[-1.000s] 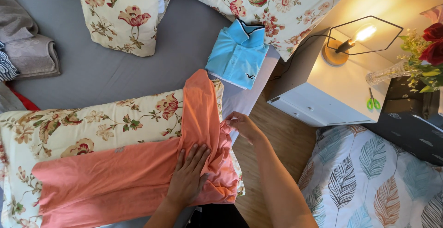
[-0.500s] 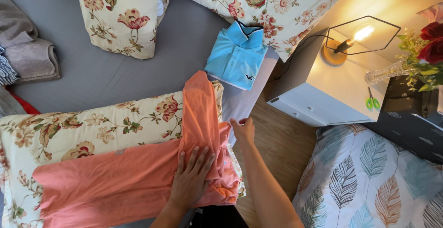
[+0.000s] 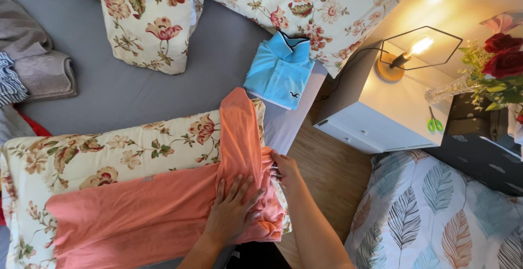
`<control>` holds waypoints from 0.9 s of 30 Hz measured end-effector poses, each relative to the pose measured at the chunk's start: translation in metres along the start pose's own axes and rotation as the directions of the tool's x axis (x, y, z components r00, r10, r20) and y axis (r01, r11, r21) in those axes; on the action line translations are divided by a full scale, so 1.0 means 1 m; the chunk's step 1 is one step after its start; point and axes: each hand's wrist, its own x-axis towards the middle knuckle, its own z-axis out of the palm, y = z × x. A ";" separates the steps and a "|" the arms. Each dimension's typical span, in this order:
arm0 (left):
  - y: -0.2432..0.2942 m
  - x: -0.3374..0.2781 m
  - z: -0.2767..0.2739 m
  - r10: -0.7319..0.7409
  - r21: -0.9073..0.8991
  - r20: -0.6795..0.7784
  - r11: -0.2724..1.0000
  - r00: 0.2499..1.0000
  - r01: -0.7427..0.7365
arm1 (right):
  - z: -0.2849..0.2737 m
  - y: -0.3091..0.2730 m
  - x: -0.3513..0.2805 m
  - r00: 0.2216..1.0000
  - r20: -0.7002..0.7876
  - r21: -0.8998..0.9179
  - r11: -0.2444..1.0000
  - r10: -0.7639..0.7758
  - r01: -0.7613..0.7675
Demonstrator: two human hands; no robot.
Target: The person folds a pink t-shirt and a black t-shirt on a floral pillow placed on a bed. They smooth out the shirts, fold the sleeves and sides, and then fold the shirts in half before stacking them.
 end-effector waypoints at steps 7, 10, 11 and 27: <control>-0.029 0.018 -0.049 -0.147 -0.153 -0.152 0.980 0.977 0.124 | 0.054 -0.056 -0.082 0.855 -0.126 -0.626 0.709 -0.503 0.325; -0.052 0.023 -0.062 -0.284 -0.163 -0.170 0.952 0.944 0.258 | 0.070 -0.067 -0.065 0.927 0.015 -0.768 0.589 -0.375 0.251; -0.059 0.025 -0.066 -0.340 -0.179 -0.183 0.934 0.923 0.309 | 0.070 -0.063 -0.043 0.907 0.046 -0.732 0.604 -0.418 0.315; -0.066 0.024 -0.164 -0.134 0.351 0.592 0.931 0.795 -0.104 | 0.054 -0.018 -0.178 0.102 0.995 -0.088 0.571 0.007 0.816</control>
